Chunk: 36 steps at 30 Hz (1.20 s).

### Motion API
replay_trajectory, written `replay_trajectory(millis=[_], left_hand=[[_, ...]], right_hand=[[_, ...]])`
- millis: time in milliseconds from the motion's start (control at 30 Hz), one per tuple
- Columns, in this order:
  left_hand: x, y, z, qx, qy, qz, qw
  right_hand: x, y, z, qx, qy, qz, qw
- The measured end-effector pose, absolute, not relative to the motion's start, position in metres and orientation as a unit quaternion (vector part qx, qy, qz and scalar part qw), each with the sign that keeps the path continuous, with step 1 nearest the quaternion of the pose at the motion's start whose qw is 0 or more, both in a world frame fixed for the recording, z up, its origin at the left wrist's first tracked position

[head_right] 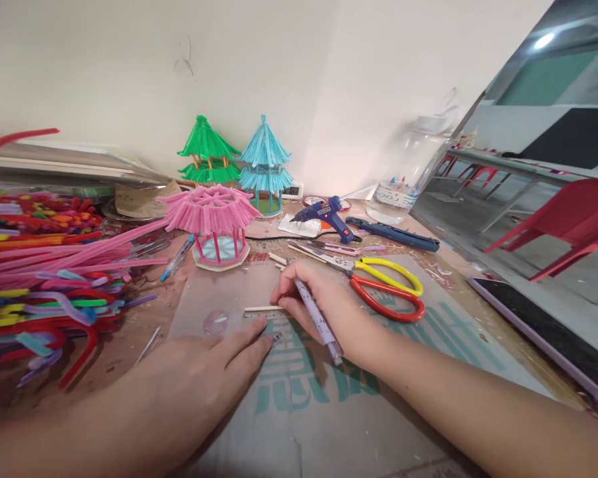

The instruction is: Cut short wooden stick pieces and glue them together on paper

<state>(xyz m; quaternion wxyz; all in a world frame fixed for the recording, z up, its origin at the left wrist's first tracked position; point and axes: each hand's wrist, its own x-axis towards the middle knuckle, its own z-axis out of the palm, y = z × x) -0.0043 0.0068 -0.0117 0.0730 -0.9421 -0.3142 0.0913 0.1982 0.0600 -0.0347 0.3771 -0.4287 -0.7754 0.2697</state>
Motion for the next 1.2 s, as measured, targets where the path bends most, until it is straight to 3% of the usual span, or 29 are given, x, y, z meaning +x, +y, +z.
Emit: replay_trajectory(millis=[567, 1200], left_hand=[[0.001, 0.007, 0.001, -0.935, -0.309, 0.153, 0.081], [-0.004, 0.006, -0.013, -0.940, -0.314, 0.099, 0.088]], right_hand=[[0.194, 0.056, -0.032, -0.416, -0.806, 0.252, 0.336], [0.194, 0.053, -0.031, -0.419, -0.813, 0.259, 0.310]])
